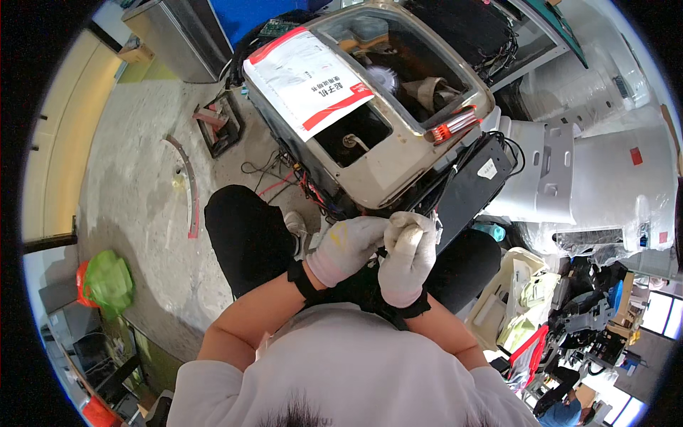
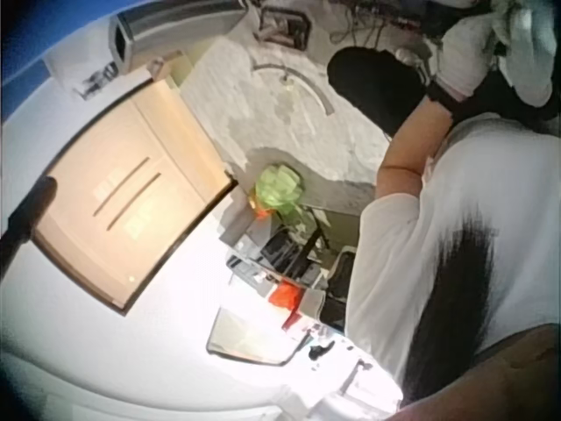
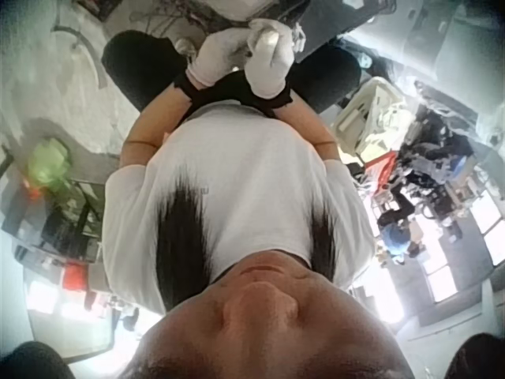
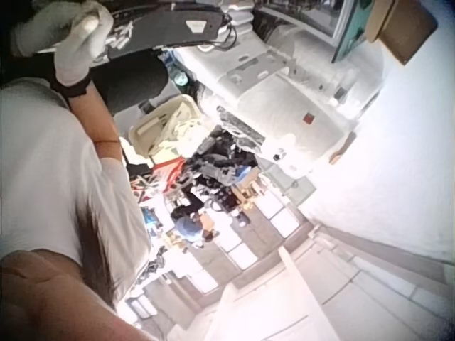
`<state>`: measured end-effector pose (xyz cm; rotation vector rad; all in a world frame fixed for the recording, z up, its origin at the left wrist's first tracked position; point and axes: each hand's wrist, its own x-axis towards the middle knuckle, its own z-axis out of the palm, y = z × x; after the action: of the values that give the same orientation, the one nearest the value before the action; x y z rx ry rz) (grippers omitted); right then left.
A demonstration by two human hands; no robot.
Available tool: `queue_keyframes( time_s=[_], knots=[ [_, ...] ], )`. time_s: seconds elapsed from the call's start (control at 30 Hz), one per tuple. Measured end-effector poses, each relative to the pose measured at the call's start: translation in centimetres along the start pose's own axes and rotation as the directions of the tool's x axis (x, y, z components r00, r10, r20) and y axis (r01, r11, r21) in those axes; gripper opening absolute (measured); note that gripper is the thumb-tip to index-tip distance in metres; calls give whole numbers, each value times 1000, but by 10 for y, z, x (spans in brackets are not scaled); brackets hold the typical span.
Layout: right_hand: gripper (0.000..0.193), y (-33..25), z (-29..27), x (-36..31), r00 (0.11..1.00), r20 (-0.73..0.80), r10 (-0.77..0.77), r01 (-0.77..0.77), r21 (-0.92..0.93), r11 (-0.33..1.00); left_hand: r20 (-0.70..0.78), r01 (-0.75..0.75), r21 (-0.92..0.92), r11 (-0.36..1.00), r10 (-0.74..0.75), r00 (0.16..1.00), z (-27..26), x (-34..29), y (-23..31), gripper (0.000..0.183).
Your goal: Repairing and wiring an industrial electromechanical machine.
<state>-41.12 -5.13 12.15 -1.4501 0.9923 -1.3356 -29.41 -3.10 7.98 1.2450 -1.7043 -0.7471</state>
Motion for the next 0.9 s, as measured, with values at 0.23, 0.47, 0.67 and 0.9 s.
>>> queue_keyframes(
  time_s=[0.23, 0.47, 0.67, 0.9],
  knots=[
    [37, -4, -17, 8, 955, 181, 236, -264, 148, 953, -15, 38, 110, 993, -36, 999, 8, -2, -4, 27],
    [57, -6, -25, 28, 856, 416, 306, -338, 2, 941, -61, 16, 122, 992, -8, 998, 10, -4, -6, 30],
    [56, -5, -31, 42, 809, 550, 205, -206, -60, 977, -171, 77, 103, 992, -58, 984, 19, -5, 5, 26],
    [20, -7, -10, 8, 991, 117, 62, -41, -180, 983, -212, 79, 86, 993, -59, 976, 21, -5, 6, 22]
  ],
)
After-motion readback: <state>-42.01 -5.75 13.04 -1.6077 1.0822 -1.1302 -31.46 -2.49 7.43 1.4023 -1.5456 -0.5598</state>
